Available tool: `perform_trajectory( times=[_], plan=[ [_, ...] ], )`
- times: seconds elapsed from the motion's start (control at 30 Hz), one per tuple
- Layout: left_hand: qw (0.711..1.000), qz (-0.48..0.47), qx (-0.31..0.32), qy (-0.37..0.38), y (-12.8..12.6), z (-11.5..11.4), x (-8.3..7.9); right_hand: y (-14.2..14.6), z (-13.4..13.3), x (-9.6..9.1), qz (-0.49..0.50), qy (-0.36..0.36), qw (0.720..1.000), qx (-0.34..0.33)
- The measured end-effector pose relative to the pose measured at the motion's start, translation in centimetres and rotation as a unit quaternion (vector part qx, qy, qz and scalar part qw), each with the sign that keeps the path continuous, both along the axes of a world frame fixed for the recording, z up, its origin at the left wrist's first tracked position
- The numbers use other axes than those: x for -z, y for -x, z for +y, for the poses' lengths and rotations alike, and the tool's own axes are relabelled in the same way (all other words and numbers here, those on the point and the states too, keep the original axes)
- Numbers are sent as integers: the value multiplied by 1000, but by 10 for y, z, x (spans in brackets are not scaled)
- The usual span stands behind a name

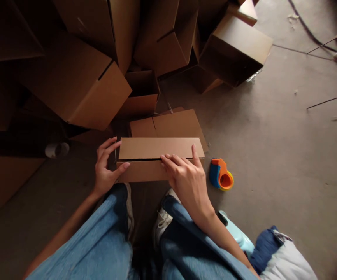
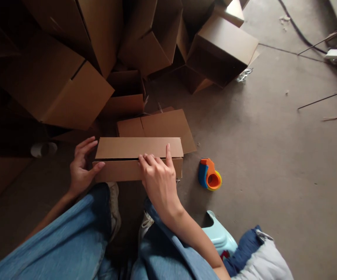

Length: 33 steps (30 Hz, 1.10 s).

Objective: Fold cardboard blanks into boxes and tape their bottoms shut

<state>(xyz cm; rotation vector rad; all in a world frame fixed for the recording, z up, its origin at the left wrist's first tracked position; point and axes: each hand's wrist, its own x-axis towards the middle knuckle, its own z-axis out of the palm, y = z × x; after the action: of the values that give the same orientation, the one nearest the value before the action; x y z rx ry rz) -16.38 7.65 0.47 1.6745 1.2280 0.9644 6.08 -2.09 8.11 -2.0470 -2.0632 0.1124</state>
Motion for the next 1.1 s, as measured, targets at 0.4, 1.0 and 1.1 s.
perform_trajectory(
  times=[0.4, 1.0, 1.1],
  plan=[
    [995, 62, 74, 1, 9, 17, -9, 0, 18, -3, -5, 29, 1000, 0],
    [997, 13, 72, 30, 5, 19, 9, -36, -1, 10, 219, -15, 974, 49],
    [997, 7, 74, 22, 5, 19, 13, -53, -9, 27, 266, -71, 948, 160]
  ],
)
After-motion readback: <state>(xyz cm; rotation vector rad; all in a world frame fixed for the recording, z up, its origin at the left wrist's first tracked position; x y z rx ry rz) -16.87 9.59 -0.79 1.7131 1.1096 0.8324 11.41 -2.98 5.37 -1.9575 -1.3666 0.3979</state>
